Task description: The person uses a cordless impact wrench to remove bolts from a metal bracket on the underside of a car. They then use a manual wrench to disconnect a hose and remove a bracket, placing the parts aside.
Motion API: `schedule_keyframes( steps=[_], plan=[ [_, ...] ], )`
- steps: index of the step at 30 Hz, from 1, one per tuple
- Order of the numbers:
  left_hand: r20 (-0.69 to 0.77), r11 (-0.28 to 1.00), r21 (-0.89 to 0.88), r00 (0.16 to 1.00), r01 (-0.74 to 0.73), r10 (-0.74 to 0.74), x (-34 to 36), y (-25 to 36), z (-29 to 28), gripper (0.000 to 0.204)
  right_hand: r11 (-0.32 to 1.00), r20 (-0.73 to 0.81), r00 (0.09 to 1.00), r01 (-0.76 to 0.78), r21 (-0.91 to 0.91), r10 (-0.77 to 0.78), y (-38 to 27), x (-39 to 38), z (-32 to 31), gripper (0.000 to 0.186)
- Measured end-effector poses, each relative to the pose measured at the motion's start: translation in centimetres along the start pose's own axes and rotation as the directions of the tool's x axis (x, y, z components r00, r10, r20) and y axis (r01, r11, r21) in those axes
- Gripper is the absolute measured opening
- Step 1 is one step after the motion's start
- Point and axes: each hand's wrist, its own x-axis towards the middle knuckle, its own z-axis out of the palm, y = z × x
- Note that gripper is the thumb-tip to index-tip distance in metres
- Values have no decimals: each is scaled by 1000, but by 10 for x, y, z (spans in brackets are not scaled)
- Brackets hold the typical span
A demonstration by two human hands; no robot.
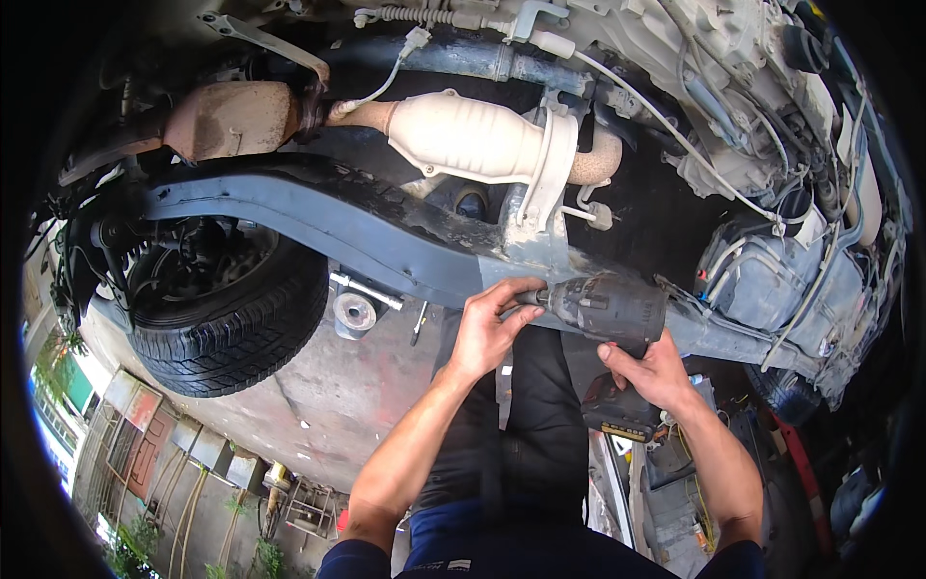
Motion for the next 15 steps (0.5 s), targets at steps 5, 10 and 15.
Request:
schedule_keyframes(
  steps=[5, 10, 15],
  plan=[
    [137, 993, 79, 985, 91, -102, 9, 9, -15, 36, 994, 43, 995, -84, -76, 87, -8, 19, -20, 23],
    [238, 973, 197, 956, 123, -170, 39, 25, -10, 41, 971, 202, 970, -90, -223, 136, -30, 58, -56, 23],
    [80, 984, 123, 987, 131, -141, 77, 21, -1, 44, 958, 211, 965, -99, -268, 159, -52, 105, -71, 21]
  ],
)
